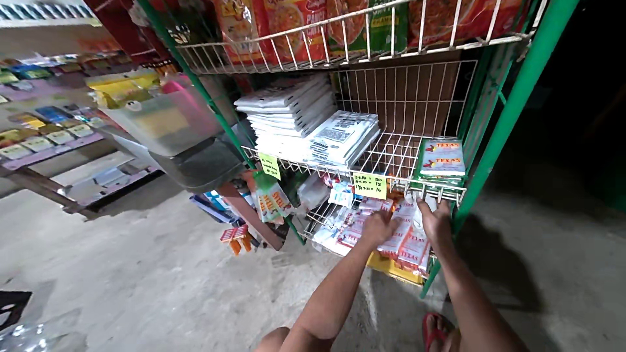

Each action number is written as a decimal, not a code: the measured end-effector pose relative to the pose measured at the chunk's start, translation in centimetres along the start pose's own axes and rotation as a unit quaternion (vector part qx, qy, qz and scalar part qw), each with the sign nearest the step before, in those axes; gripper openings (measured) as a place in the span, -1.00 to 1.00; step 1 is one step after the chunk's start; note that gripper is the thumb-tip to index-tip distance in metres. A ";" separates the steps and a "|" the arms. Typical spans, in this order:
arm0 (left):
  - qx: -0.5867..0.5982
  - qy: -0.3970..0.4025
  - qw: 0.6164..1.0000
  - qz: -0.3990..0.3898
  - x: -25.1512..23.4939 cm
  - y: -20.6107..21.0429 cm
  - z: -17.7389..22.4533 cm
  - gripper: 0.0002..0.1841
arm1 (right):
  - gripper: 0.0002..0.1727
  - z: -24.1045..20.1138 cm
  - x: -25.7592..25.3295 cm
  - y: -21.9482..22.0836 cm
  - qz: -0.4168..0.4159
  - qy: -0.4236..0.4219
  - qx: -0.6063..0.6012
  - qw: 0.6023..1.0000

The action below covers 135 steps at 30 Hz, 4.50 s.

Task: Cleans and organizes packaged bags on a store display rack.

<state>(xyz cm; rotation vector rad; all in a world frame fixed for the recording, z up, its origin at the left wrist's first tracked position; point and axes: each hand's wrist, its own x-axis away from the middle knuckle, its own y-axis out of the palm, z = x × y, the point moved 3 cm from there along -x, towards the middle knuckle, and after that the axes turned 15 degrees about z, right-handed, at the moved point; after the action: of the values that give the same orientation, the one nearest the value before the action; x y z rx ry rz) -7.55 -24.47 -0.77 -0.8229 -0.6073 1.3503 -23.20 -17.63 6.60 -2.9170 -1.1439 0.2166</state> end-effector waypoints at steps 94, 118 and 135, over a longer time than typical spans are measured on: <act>0.682 -0.229 0.482 0.500 35.6 -14.8 -9.7 -0.67 | -0.47 -3.8 34.2 3.7 -0.477 -0.454 -0.065 0.750; 0.391 -0.018 0.868 0.305 29.6 -17.0 -4.0 -0.51 | -0.16 -2.8 15.8 -2.7 -0.391 -0.359 0.135 0.836; 0.279 0.215 0.855 0.379 25.6 -16.4 -2.2 -0.74 | -0.62 -0.4 17.3 -2.9 -0.447 -0.357 0.000 0.820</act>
<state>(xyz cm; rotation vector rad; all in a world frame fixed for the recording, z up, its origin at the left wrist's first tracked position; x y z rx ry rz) 7.61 0.10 9.09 -0.8627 0.5263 1.8359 -12.56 -3.75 4.97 -1.9268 -2.3959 1.3013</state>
